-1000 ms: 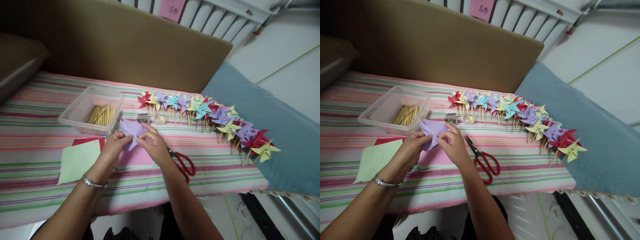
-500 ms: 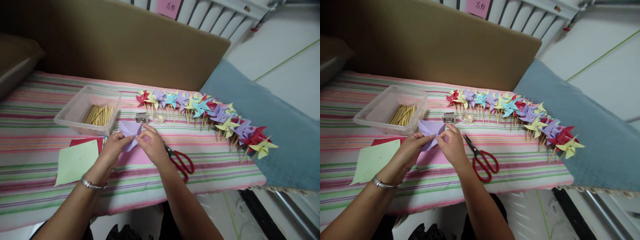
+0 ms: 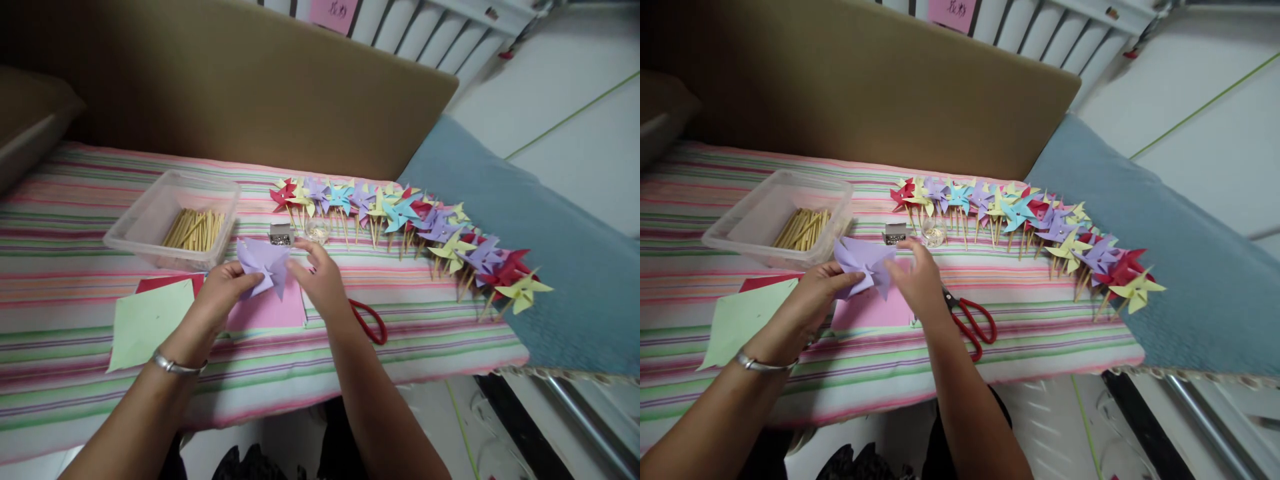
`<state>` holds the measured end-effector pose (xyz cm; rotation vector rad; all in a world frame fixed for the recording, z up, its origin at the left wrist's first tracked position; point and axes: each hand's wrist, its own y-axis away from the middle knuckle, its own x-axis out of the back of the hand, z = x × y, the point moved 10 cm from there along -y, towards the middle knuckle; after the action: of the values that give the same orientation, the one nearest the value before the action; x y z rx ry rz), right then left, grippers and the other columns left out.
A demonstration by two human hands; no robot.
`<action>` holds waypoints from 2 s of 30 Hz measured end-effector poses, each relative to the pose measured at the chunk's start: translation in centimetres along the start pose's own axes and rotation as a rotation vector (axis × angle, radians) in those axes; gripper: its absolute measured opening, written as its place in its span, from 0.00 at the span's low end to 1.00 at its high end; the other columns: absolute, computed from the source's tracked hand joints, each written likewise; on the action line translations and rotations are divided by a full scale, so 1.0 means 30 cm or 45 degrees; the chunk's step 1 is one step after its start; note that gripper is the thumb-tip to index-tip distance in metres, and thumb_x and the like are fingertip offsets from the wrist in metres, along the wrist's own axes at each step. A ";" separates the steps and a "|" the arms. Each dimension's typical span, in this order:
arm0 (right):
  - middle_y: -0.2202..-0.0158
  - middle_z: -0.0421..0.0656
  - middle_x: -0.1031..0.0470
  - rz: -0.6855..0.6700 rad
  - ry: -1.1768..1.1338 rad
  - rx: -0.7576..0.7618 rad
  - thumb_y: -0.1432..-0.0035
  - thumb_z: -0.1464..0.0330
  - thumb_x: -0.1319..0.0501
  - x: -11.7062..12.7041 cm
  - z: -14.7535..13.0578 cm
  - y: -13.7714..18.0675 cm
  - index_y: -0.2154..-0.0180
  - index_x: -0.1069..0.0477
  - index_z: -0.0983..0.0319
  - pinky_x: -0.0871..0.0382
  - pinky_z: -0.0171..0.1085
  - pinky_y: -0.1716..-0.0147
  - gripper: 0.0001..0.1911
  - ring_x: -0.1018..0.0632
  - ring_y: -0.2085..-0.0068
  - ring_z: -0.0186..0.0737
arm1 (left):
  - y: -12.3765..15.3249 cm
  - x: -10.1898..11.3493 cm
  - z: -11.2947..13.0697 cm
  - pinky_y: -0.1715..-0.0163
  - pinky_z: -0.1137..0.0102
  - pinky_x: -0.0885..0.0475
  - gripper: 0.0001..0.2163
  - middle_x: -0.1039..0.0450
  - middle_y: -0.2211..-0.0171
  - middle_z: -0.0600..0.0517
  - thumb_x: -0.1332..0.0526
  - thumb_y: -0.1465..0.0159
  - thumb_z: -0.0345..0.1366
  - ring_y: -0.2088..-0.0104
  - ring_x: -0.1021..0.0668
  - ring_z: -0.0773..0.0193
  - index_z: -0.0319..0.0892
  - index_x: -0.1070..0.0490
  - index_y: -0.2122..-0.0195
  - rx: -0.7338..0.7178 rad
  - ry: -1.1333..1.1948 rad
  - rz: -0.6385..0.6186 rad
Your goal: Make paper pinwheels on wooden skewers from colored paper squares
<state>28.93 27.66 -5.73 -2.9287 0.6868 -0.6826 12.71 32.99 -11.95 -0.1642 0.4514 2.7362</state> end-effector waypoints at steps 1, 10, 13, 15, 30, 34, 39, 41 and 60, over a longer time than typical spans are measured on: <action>0.46 0.44 0.29 -0.003 -0.029 -0.008 0.50 0.64 0.36 0.019 0.004 -0.007 0.55 0.29 0.57 0.39 0.47 0.44 0.18 0.31 0.43 0.45 | 0.004 -0.009 -0.001 0.76 0.72 0.37 0.08 0.24 0.77 0.51 0.30 0.56 0.37 0.78 0.30 0.66 0.40 0.22 0.75 0.023 -0.040 -0.047; 0.70 0.39 0.23 -0.786 -0.268 -0.246 0.53 0.68 0.35 -0.109 0.048 0.065 0.64 0.26 0.61 0.30 0.35 0.69 0.10 0.22 0.68 0.38 | 0.048 -0.137 -0.036 0.71 0.69 0.34 0.04 0.25 0.76 0.50 0.34 0.54 0.35 0.75 0.29 0.62 0.42 0.21 0.77 0.086 -0.295 -0.551; 0.78 0.36 0.29 -0.800 -0.194 -0.368 0.54 0.68 0.35 -0.112 0.081 0.076 0.72 0.29 0.62 0.38 0.31 0.79 0.06 0.28 0.77 0.33 | 0.046 -0.142 -0.037 0.72 0.70 0.35 0.04 0.25 0.77 0.50 0.35 0.53 0.34 0.76 0.29 0.64 0.41 0.22 0.78 0.067 -0.345 -0.563; 0.79 0.35 0.31 -0.812 -0.170 -0.400 0.56 0.68 0.34 -0.112 0.090 0.078 0.75 0.31 0.62 0.40 0.31 0.80 0.07 0.30 0.78 0.32 | 0.049 -0.145 -0.035 0.73 0.70 0.35 0.04 0.25 0.77 0.50 0.36 0.52 0.34 0.77 0.29 0.64 0.41 0.22 0.78 0.061 -0.362 -0.572; 0.77 0.39 0.30 -0.865 0.253 -0.410 0.57 0.65 0.36 -0.125 0.092 0.091 0.73 0.31 0.64 0.41 0.30 0.80 0.09 0.30 0.76 0.33 | 0.042 -0.140 -0.077 0.71 0.69 0.34 0.05 0.25 0.76 0.52 0.35 0.51 0.35 0.75 0.28 0.64 0.39 0.24 0.76 0.132 -0.435 -0.632; 0.79 0.38 0.30 -0.761 0.069 -0.462 0.57 0.65 0.36 -0.116 0.114 0.076 0.73 0.29 0.63 0.39 0.31 0.80 0.09 0.30 0.78 0.34 | 0.023 -0.108 -0.030 0.71 0.70 0.33 0.08 0.26 0.76 0.52 0.31 0.53 0.36 0.74 0.26 0.65 0.39 0.24 0.73 0.034 -0.337 -0.463; 0.76 0.39 0.26 -0.425 -0.485 -0.499 0.58 0.65 0.33 -0.084 0.133 0.033 0.69 0.26 0.64 0.35 0.33 0.75 0.12 0.27 0.76 0.34 | 0.019 -0.057 0.009 0.67 0.70 0.29 0.18 0.24 0.71 0.53 0.30 0.51 0.39 0.71 0.23 0.64 0.43 0.26 0.58 0.032 0.117 -0.209; 0.75 0.39 0.26 -0.329 -0.680 -0.484 0.57 0.65 0.33 -0.087 0.126 0.027 0.69 0.25 0.64 0.35 0.34 0.73 0.12 0.27 0.76 0.34 | 0.028 -0.087 0.005 0.66 0.72 0.29 0.14 0.24 0.71 0.53 0.30 0.49 0.38 0.70 0.23 0.67 0.41 0.25 0.63 0.057 0.284 -0.266; 0.66 0.42 0.23 -0.107 -0.660 -0.199 0.49 0.65 0.37 -0.106 0.081 0.020 0.58 0.29 0.60 0.30 0.39 0.64 0.15 0.23 0.67 0.39 | 0.008 0.008 0.021 0.76 0.75 0.33 0.07 0.26 0.81 0.54 0.29 0.58 0.31 0.79 0.27 0.68 0.38 0.25 0.77 0.005 0.418 0.092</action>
<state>27.18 28.39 -9.30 -3.0802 0.5795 0.1447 12.37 33.06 -11.33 -0.6128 0.5587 2.7853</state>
